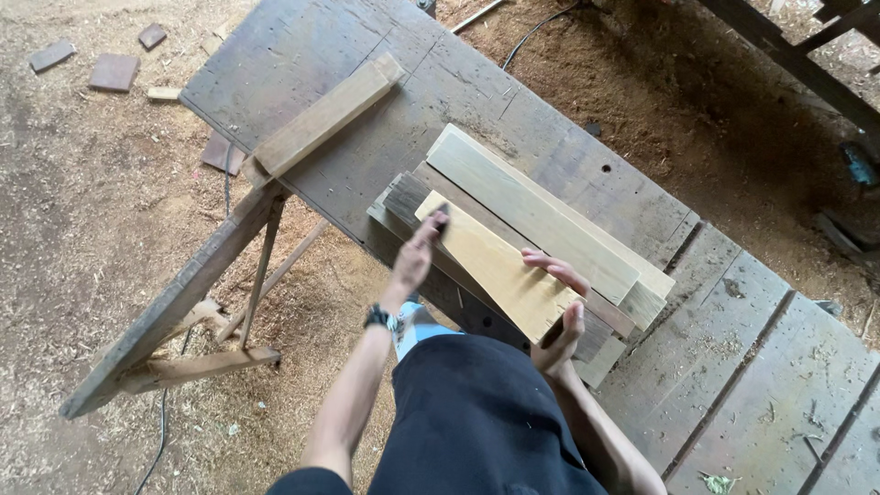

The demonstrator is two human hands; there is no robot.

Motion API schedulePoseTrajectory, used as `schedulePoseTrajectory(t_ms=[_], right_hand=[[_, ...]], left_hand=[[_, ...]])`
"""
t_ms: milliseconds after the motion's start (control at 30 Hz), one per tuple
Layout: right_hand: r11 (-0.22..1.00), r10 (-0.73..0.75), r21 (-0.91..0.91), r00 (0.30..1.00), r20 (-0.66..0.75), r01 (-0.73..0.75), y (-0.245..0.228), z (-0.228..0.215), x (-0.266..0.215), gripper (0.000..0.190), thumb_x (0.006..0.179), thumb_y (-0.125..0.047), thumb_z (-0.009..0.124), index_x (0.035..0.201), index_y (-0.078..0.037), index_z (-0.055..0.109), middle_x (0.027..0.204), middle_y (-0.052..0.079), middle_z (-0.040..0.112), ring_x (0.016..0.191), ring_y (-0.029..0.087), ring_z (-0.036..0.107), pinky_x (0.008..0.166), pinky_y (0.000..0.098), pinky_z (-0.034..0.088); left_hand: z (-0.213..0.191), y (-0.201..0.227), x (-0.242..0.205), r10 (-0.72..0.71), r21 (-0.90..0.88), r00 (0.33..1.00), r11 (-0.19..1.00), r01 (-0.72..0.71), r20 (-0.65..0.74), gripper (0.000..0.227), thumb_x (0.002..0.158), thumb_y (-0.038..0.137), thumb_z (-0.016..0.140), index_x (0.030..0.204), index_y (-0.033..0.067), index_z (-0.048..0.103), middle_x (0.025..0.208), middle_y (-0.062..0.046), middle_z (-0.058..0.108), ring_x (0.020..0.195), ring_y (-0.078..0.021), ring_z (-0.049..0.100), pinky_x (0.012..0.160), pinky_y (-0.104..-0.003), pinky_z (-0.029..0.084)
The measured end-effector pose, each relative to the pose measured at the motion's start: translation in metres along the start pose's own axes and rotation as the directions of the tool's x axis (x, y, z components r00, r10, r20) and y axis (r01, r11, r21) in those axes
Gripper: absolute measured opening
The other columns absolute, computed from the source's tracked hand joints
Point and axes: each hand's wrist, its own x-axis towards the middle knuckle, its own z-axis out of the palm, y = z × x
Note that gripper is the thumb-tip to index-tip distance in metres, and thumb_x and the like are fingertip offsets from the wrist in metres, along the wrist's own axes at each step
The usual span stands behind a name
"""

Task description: The person sands several wooden blocks using a piece of sandpaper held by hand, flipping and rotating the blocks to sand different sides and edges.

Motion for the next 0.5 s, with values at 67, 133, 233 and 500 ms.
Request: schedulePoseTrajectory(t_ms=[67,133,233,500], right_hand=[[1.0,-0.018,-0.004,0.999,0.039,0.018,0.004,0.002,-0.001,0.044,0.112,-0.04,0.028,0.13,-0.005,0.048,0.128,0.024,0.062,0.127,0.033,0.059,0.121,0.0541,0.042],[1.0,-0.023,0.002,0.997,0.068,0.023,0.005,0.006,-0.001,0.043,0.112,-0.042,0.03,0.128,-0.006,0.048,0.127,0.023,0.061,0.129,0.034,0.059,0.123,0.0569,0.039],[1.0,0.0,0.024,0.999,0.043,-0.001,0.0,0.013,-0.009,0.042,0.113,-0.043,0.031,0.127,-0.008,0.048,0.127,0.022,0.061,0.13,0.035,0.058,0.129,0.0587,0.033],[0.998,-0.014,-0.062,0.998,-0.057,0.011,0.002,0.008,-0.001,0.047,0.111,-0.046,0.028,0.127,-0.006,0.048,0.122,0.022,0.063,0.12,0.035,0.063,0.12,0.0557,0.041]], left_hand=[[-0.017,-0.014,0.006,-0.192,0.017,0.981,0.981,0.193,-0.019,0.056,0.106,0.049,0.019,0.158,0.0395,0.037,0.157,-0.006,0.047,0.131,-0.0439,0.051,0.111,-0.056,0.047],[-0.023,-0.013,0.005,-0.055,0.071,0.998,0.996,0.055,-0.004,0.058,0.105,0.052,0.02,0.159,0.0355,0.033,0.165,-0.003,0.035,0.15,-0.0322,0.031,0.119,-0.054,0.03],[0.005,0.0,-0.022,0.05,-0.059,0.998,0.997,-0.049,0.029,0.054,0.106,0.051,0.025,0.155,0.0336,0.04,0.165,-0.001,0.036,0.152,-0.0272,0.033,0.122,-0.05,0.032],[0.009,-0.008,-0.006,0.181,-0.16,0.98,0.973,-0.166,0.086,0.047,0.11,0.041,0.031,0.146,0.0256,0.058,0.167,-0.004,0.039,0.155,-0.025,0.03,0.125,-0.046,0.022]])
